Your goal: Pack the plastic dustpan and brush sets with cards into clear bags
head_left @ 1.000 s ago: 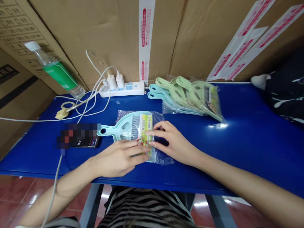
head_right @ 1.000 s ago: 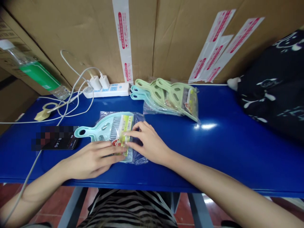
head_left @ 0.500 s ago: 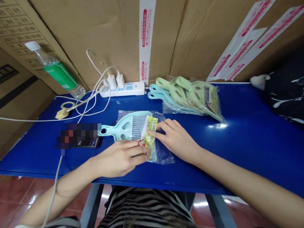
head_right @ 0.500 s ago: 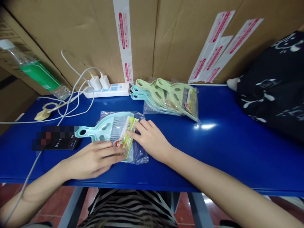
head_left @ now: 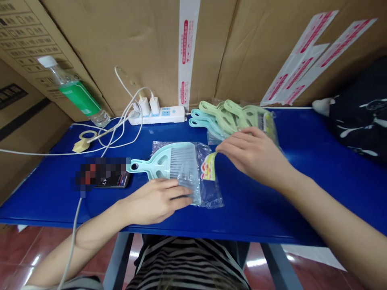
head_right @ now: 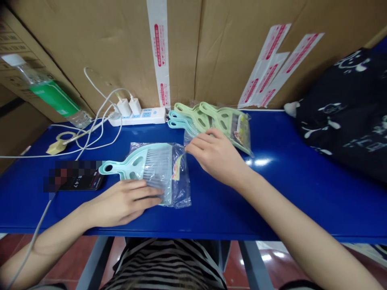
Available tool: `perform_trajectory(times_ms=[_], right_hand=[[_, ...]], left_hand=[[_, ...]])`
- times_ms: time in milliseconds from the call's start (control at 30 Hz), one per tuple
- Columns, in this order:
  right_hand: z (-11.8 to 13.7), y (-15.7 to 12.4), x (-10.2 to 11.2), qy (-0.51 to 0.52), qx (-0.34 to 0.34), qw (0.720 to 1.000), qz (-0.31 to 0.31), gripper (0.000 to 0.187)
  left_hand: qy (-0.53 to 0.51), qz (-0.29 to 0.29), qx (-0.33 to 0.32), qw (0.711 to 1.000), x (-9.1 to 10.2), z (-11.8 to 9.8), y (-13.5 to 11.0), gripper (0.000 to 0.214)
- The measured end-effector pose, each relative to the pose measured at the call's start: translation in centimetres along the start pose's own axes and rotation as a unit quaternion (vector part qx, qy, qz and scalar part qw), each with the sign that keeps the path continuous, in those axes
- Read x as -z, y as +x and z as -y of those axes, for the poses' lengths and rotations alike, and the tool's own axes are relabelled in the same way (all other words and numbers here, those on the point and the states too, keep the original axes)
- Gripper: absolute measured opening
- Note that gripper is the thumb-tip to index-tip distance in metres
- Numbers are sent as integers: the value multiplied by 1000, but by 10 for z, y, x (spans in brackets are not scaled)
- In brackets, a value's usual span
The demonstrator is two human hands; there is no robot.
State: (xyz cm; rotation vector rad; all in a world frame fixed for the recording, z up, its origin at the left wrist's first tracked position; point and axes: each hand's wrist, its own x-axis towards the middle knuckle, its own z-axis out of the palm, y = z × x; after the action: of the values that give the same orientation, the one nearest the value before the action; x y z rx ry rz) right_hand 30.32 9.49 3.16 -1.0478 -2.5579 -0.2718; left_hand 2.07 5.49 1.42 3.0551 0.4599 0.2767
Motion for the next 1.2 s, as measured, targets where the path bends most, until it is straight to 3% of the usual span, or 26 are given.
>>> perform_trajectory(times_ms=[133,233,433,600,700,800,933,1033,1100,1200], right_hand=[[-3,23,-4,47,-71,996,-33,34],[-2,52,-16,14,-88,995,-44,32],[10,116,-39,-34,-46,996,75,37],[12,137,-57,1,-24,993,116,27],[8,133,-62,34,-18,991,130,22],[7,116,-58,74,-26,989,125,26],[10,75,-43,140,-38,983,110,22],[15,39,-29,229,-89,969,18,14],[19,20,-23,282,-119,952,29,12],[23,1,-21,405,-183,889,111,9]], left_hand=[[-20,-10,-15,1000,2,0,-2,25],[-47,-8,-18,999,2,-1,-3,25],[-81,-48,-22,995,0,-3,-3,25],[62,-104,40,992,8,3,-6,24],[187,-129,134,965,12,10,-8,23],[245,-116,245,931,11,18,-11,25],[228,-57,321,918,4,27,-16,35],[184,-31,334,924,2,29,-17,33],[143,-23,341,929,3,29,-16,30],[95,-39,350,931,9,28,-13,30]])
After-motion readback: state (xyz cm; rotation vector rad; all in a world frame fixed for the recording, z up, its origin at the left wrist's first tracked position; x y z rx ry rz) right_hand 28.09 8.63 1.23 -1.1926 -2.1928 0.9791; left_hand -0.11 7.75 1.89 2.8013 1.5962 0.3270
